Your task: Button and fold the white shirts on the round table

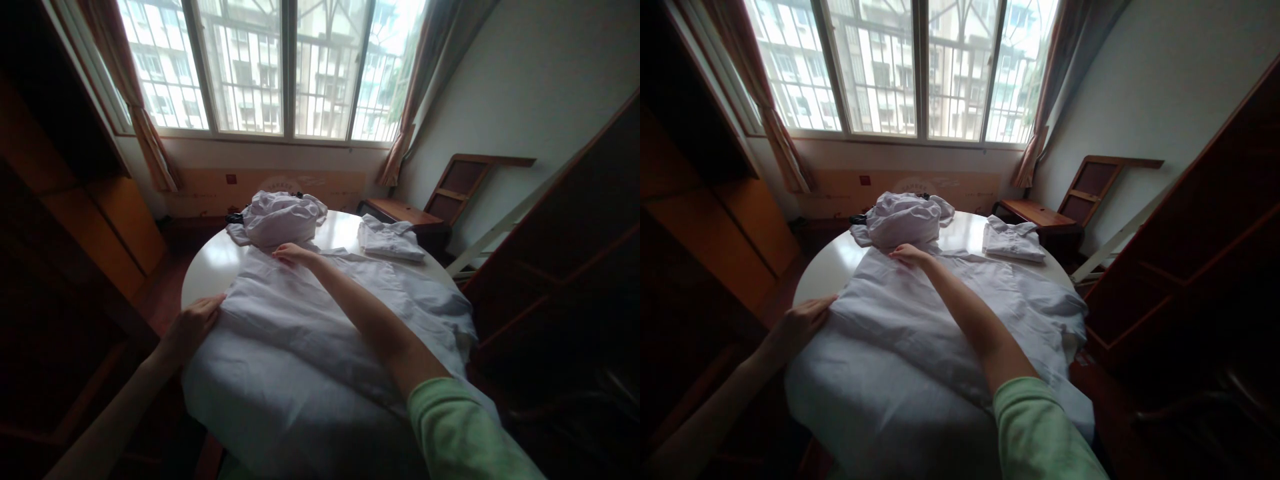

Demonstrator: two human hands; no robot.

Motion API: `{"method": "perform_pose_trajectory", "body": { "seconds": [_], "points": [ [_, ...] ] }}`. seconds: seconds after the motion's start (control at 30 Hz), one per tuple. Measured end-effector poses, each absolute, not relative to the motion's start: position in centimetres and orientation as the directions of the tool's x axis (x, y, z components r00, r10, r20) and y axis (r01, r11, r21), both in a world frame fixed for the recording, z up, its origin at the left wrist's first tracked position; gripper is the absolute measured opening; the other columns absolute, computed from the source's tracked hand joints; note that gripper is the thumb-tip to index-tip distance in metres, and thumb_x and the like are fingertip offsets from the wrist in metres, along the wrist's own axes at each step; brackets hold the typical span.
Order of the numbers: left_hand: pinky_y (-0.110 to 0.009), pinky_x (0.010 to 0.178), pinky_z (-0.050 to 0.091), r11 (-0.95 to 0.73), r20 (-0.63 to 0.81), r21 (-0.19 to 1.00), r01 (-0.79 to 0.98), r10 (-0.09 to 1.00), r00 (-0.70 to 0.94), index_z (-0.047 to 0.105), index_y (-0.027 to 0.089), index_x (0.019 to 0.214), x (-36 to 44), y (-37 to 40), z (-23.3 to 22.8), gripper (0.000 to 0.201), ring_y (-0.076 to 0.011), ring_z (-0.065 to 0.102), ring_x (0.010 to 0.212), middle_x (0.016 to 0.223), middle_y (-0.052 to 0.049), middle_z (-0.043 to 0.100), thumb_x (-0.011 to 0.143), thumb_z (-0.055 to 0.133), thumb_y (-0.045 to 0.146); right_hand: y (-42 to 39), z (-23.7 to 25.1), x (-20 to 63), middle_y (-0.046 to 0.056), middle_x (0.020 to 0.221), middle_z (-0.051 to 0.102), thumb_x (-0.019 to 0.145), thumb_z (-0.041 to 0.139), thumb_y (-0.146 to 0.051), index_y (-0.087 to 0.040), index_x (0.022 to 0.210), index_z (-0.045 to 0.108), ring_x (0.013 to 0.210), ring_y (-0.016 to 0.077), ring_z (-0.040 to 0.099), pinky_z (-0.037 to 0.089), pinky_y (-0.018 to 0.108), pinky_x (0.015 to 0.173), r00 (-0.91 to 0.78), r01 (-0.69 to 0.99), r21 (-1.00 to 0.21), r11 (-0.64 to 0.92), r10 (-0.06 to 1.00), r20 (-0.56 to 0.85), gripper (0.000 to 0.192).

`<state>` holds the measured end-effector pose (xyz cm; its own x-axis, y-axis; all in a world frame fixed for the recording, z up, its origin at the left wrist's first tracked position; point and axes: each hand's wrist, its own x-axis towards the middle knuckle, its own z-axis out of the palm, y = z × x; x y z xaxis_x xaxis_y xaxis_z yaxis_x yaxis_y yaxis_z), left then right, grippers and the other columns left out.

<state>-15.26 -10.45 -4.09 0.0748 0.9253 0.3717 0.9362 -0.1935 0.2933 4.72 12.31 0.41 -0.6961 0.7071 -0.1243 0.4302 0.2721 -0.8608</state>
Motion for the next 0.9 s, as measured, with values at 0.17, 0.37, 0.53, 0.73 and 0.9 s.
{"method": "perform_pose_trajectory", "body": {
  "seconds": [0.17, 0.37, 0.53, 0.73, 0.9],
  "points": [
    [-0.030, 0.078, 0.050, -0.084, 0.450, 0.301, 0.950, 0.891, -0.064, 0.063, 0.016, 0.100, -14.9, -11.0, -4.4, 0.033, -0.0223, 0.065, 0.089, 0.102, -0.011, 0.068, 0.083, 0.039, 0.030, 12.1, -0.7, 1.3, -0.007, 0.051, 0.045, 0.071, 0.058, -0.013, -0.013, 0.065, 0.056, 0.048, 0.0058, 0.035, 0.026, 0.019, 0.046, -0.617, 0.206, -0.966, 0.154, 0.787, -0.006, 0.006],
    [-0.026, 0.060, 0.044, 0.000, 0.480, 0.269, 0.963, 0.867, -0.134, 0.059, 0.018, 0.077, -14.6, -11.4, -4.3, 0.020, -0.0185, 0.062, 0.068, 0.082, -0.007, 0.064, 0.082, 0.042, 0.028, 11.9, -1.3, -1.0, -0.005, 0.048, 0.048, 0.068, 0.057, -0.005, -0.010, 0.062, 0.061, 0.052, 0.0070, 0.039, 0.032, 0.020, 0.053, -0.622, 0.181, -0.978, 0.107, 0.783, -0.030, 0.009],
    [-0.026, 0.058, 0.042, 0.033, 0.459, 0.265, 0.964, 0.875, -0.156, 0.057, 0.018, 0.074, -14.9, -11.6, -4.4, 0.018, -0.0173, 0.060, 0.065, 0.080, -0.004, 0.062, 0.080, 0.044, 0.029, 12.2, -1.6, -1.4, -0.004, 0.050, 0.051, 0.064, 0.057, -0.001, -0.009, 0.067, 0.065, 0.056, 0.0081, 0.043, 0.035, 0.020, 0.059, -0.599, 0.170, -0.978, 0.118, 0.801, -0.008, 0.011],
    [-0.026, 0.062, 0.046, 0.035, 0.429, 0.343, 0.939, 0.883, -0.189, 0.055, 0.019, 0.076, -15.2, -10.7, -4.4, 0.011, -0.0171, 0.061, 0.068, 0.082, -0.004, 0.061, 0.076, 0.045, 0.022, 12.6, -1.5, -0.7, -0.005, 0.055, 0.049, 0.069, 0.059, -0.006, -0.010, 0.067, 0.058, 0.055, 0.0066, 0.042, 0.033, 0.018, 0.056, -0.667, 0.225, -0.959, 0.173, 0.744, -0.022, 0.004],
    [-0.032, 0.079, 0.049, -0.125, 0.459, 0.384, 0.915, 0.885, -0.072, 0.061, 0.018, 0.088, -15.9, -9.8, -4.7, 0.023, -0.0209, 0.060, 0.087, 0.095, -0.008, 0.063, 0.073, 0.044, 0.018, 13.2, -0.6, 1.4, -0.009, 0.049, 0.038, 0.067, 0.069, -0.019, -0.016, 0.064, 0.048, 0.044, 0.0053, 0.032, 0.025, 0.020, 0.044, -0.685, 0.412, -0.862, 0.294, 0.724, -0.081, 0.022]
  ]
}}
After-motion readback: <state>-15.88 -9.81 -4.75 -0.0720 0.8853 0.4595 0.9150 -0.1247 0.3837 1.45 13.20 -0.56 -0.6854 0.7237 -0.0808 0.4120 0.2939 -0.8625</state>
